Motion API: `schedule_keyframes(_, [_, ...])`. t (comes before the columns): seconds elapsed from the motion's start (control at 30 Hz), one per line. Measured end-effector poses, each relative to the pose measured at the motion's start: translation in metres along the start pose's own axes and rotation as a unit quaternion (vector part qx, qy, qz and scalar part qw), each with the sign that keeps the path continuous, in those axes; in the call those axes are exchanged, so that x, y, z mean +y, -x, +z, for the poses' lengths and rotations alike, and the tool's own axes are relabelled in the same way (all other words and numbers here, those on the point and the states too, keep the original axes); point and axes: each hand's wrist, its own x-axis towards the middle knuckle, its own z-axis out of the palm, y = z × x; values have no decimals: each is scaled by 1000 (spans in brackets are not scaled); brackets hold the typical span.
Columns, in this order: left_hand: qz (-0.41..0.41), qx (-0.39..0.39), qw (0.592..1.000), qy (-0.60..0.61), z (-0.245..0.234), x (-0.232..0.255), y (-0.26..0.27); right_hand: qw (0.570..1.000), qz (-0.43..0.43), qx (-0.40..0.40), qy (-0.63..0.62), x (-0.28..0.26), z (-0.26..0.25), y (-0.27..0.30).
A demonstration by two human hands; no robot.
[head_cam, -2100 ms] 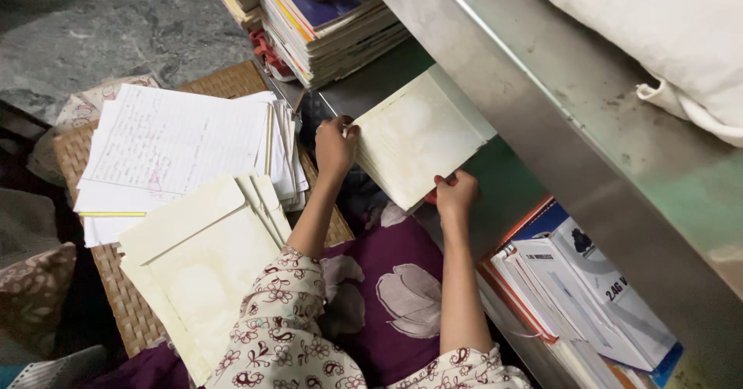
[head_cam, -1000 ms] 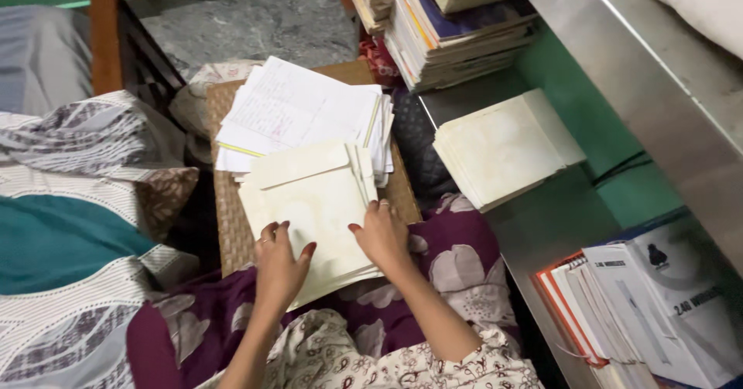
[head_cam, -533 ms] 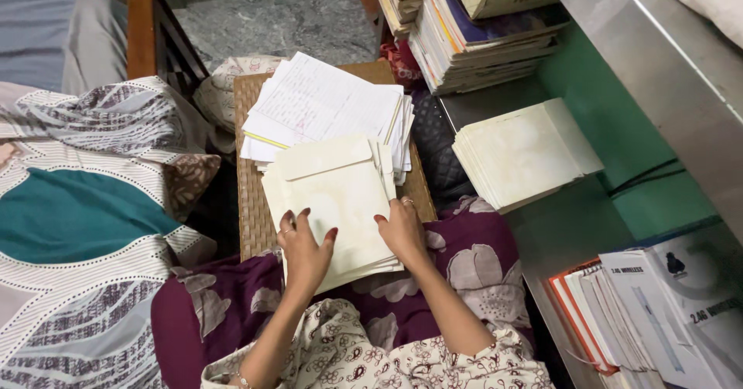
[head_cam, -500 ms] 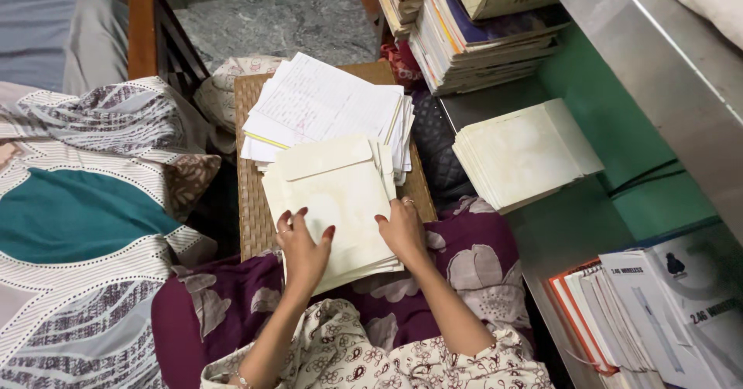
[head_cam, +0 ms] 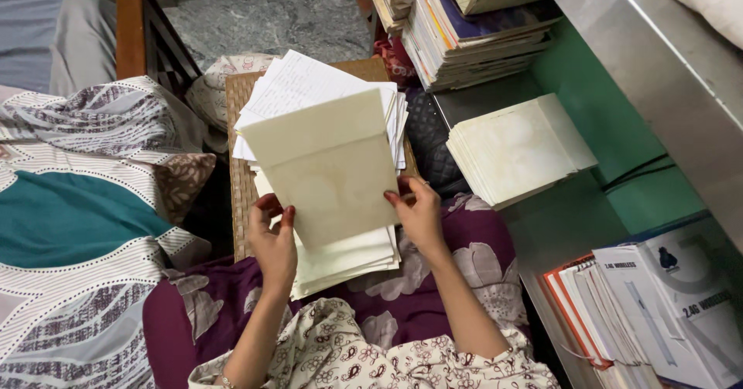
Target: The person sits on the floor and repeatedly picks up stacks of papers, places them into a metal tray, and then removes them again. The action is repetitive and does not show a clear final state or destination for the papers.
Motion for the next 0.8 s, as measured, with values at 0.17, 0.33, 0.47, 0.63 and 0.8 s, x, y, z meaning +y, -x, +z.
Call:
schedule_keyframes(0.17, [52,8,999,-8,1,15,0,998,-54,17,29,-16,5,4])
schedule_keyframes(0.33, [51,-28,991,-119,6,25,0,992,-67,28,107,0,11,2])
schedule_keyframes(0.47, [56,-33,990,-124,12,22,2,994,-32,25,98,17,14,0])
schedule_keyframes(0.63, [45,-35,997,-51,15,-1,2,999,32,-4,-43,52,6,-6])
schedule_keyframes(0.8, [-63,-122,991,0,26,-17,1,950,125,7,-284,80,-23,-16])
